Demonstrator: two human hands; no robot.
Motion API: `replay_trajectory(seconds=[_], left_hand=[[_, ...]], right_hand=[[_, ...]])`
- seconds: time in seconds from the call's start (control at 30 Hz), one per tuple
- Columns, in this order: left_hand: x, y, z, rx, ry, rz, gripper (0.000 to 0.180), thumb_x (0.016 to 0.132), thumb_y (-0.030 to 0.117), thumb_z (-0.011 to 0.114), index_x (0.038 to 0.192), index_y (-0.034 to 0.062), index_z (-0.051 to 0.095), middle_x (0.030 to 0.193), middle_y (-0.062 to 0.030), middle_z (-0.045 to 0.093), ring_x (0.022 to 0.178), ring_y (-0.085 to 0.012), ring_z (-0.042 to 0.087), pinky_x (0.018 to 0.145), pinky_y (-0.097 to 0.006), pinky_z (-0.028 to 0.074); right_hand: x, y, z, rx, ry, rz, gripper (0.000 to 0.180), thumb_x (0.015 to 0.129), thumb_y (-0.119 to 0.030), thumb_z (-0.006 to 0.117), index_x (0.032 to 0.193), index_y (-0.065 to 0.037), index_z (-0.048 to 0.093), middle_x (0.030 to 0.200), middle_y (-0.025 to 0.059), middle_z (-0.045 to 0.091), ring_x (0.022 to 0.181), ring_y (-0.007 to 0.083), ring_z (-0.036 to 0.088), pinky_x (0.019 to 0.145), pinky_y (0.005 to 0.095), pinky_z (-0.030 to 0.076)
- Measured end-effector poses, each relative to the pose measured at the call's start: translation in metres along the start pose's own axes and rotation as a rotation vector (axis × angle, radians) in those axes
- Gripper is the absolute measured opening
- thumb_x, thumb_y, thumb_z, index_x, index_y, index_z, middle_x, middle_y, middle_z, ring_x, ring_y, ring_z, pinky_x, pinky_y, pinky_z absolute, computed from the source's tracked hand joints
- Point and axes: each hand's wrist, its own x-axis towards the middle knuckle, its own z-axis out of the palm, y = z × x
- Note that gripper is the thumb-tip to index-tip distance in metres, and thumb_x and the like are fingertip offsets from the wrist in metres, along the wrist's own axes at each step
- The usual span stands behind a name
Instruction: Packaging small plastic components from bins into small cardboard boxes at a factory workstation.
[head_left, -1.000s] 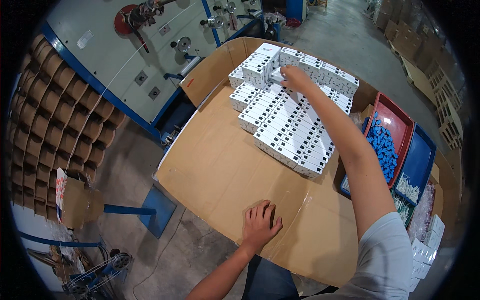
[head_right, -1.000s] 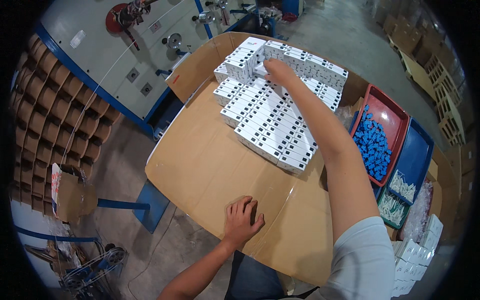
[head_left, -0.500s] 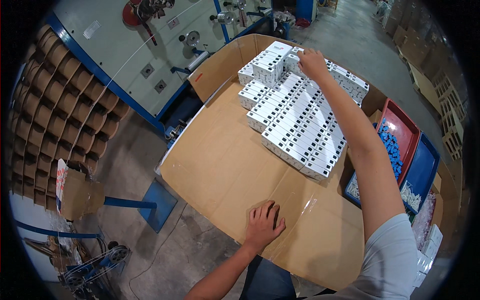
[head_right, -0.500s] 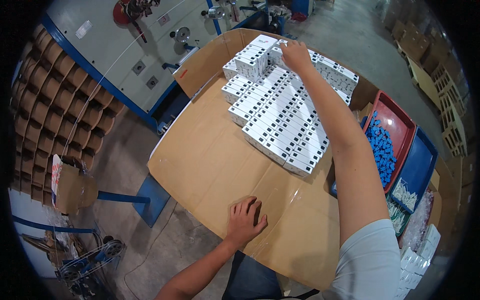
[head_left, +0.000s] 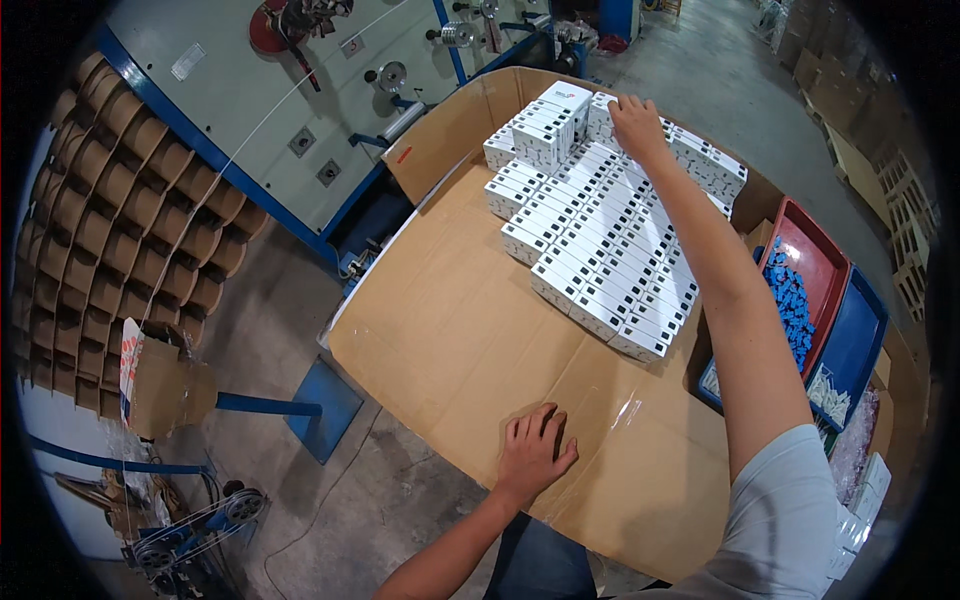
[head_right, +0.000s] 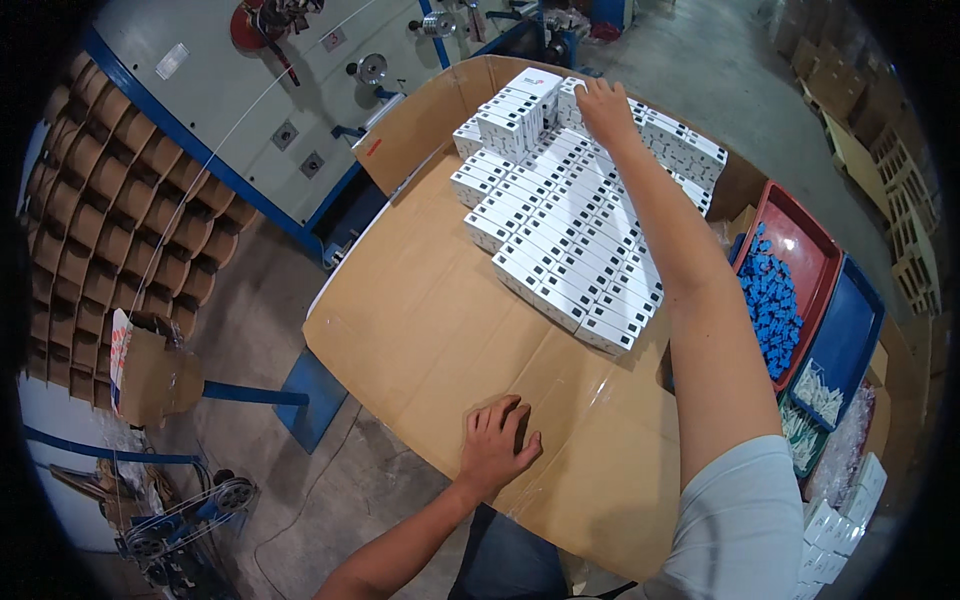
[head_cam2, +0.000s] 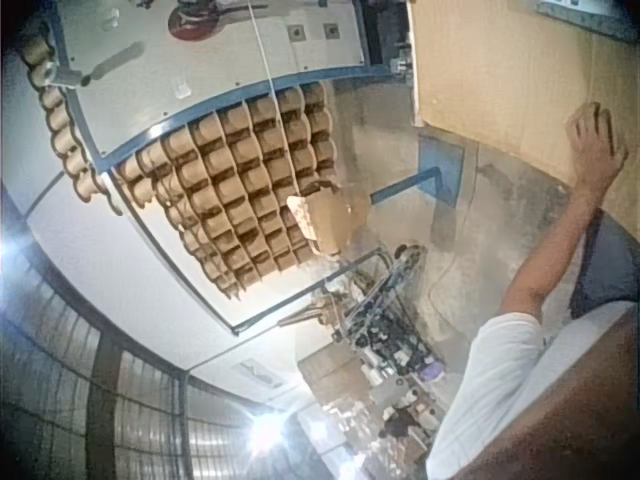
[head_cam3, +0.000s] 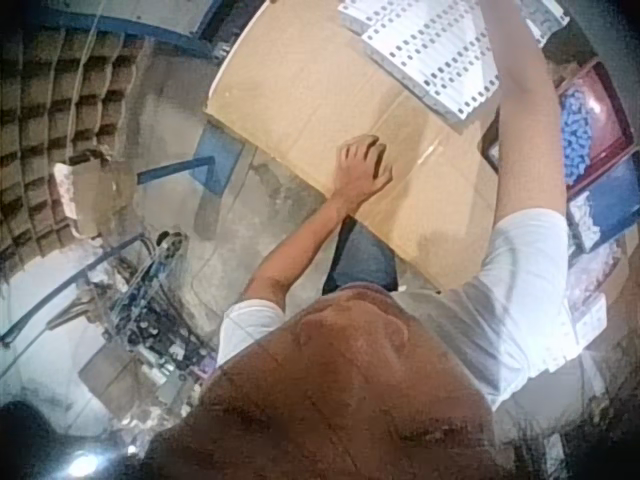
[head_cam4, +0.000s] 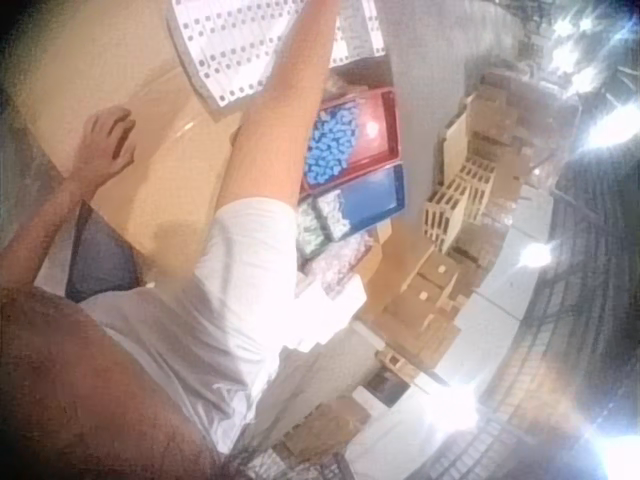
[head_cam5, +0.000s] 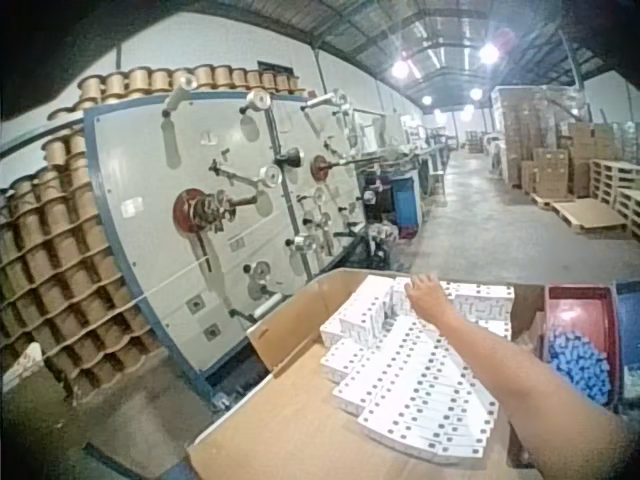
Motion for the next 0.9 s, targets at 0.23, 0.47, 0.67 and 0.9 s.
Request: replay_trajectory(seconds=[0.23, 0.47, 0.67, 0.9], left_hand=[[0.002, 0.000, 0.001, 0.007, 0.014, 0.001, 0.045, 0.093, 0.038, 0.067, 0.126, 0.0089, 0.061, 0.133, -0.0111, 0.059, 0.124, -0.0256, 0.056, 0.103, -0.046, 0.041], [-0.002, 0.000, 0.000, 0.012, 0.061, 0.021, 0.045, 0.091, 0.036, 0.069, 0.126, 0.0090, 0.061, 0.132, -0.0112, 0.059, 0.122, -0.0264, 0.057, 0.102, -0.046, 0.041], [-0.006, 0.000, 0.007, -0.003, 0.055, 0.026, 0.045, 0.089, 0.035, 0.069, 0.125, 0.0075, 0.062, 0.132, -0.0120, 0.059, 0.124, -0.0284, 0.055, 0.103, -0.046, 0.040], [-0.007, 0.003, 0.005, 0.016, 0.069, 0.030, 0.048, 0.088, 0.034, 0.069, 0.123, 0.0026, 0.063, 0.133, -0.0130, 0.059, 0.126, -0.0309, 0.053, 0.108, -0.048, 0.038]], right_hand=[[0.000, -0.002, -0.002, -0.040, 0.022, 0.025, 0.031, 0.082, -0.015, 0.077, 0.111, -0.011, 0.067, 0.113, 0.0062, 0.066, 0.109, 0.0235, 0.062, 0.084, 0.0426, 0.046], [-0.007, -0.007, -0.026, 0.007, 0.022, 0.035, 0.033, 0.083, -0.017, 0.076, 0.113, -0.011, 0.066, 0.114, 0.0073, 0.064, 0.111, 0.0245, 0.062, 0.085, 0.0442, 0.046], [-0.048, -0.017, -0.065, 0.246, 0.100, 0.227, 0.039, 0.080, -0.019, 0.080, 0.115, -0.010, 0.067, 0.116, 0.0115, 0.063, 0.113, 0.0300, 0.061, 0.091, 0.0495, 0.048], [-0.219, -0.109, -0.236, 0.907, 0.137, 0.480, 0.020, 0.087, -0.014, 0.076, 0.102, -0.004, 0.068, 0.096, 0.0163, 0.067, 0.090, 0.0360, 0.066, 0.078, 0.0455, 0.049]])
